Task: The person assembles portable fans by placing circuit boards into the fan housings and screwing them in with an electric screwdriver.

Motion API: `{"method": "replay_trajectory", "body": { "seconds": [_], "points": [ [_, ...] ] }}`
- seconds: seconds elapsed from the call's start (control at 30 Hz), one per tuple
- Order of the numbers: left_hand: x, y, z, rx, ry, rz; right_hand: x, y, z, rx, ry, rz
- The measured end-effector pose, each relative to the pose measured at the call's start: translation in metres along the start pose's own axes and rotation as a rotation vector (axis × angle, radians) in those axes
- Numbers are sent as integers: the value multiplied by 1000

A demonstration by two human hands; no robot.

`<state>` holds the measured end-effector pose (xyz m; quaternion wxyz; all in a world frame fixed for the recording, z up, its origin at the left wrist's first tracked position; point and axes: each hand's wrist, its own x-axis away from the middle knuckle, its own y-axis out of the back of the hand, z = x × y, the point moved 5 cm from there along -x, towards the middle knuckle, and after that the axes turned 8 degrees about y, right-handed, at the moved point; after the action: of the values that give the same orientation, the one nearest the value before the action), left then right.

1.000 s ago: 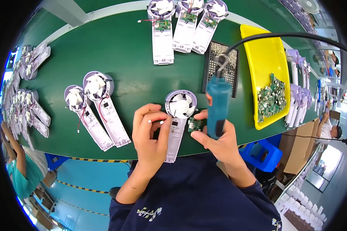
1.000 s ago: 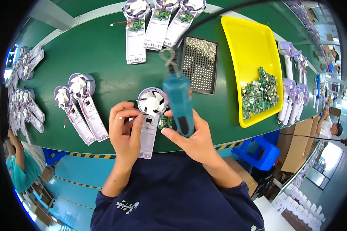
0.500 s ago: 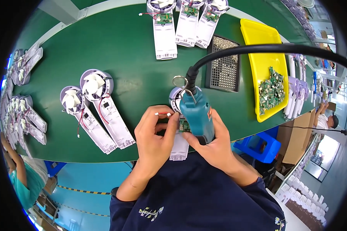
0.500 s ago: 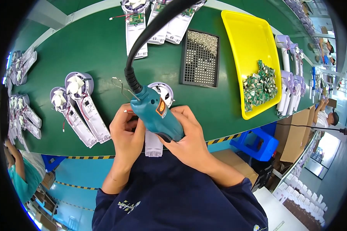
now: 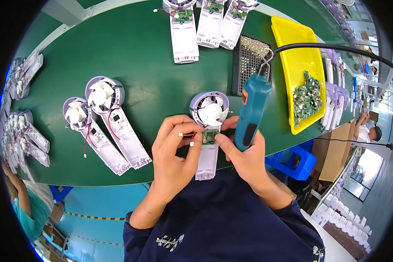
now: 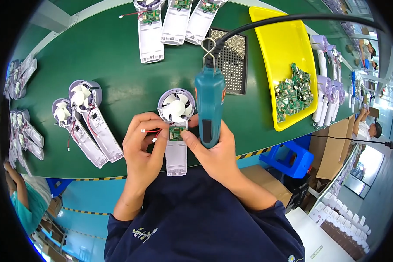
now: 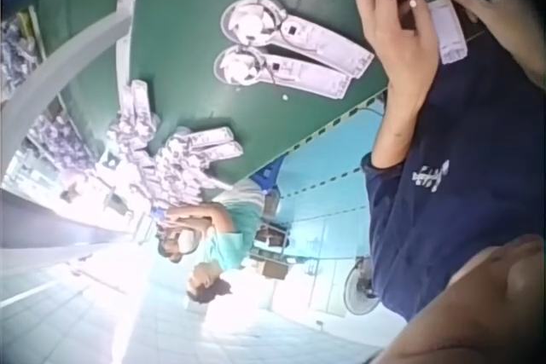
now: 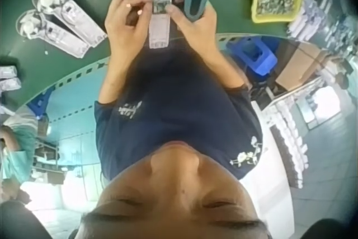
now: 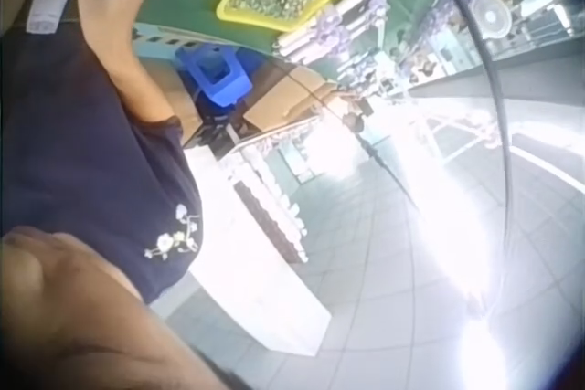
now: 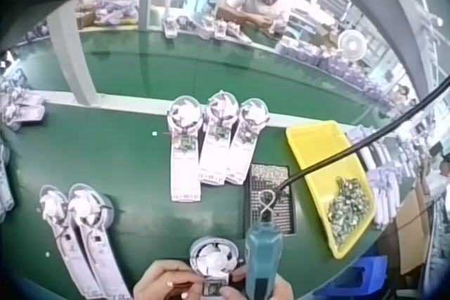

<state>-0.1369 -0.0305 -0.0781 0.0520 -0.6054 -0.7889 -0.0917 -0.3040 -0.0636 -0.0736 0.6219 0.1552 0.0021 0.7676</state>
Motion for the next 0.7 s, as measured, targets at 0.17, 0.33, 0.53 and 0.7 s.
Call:
{"method": "replay_trajectory", "body": {
  "seconds": [0.17,0.33,0.53,0.7],
  "points": [
    [0,0,-3,12,42,-21,0,-3,1,79,33,19],
    [2,1,0,24,109,-21,1,-5,-1,79,13,23],
    [3,-2,2,33,123,-42,0,-5,1,34,-66,-44],
    [8,-2,3,0,64,-89,-1,-8,4,75,-56,-36]
  ]
}}
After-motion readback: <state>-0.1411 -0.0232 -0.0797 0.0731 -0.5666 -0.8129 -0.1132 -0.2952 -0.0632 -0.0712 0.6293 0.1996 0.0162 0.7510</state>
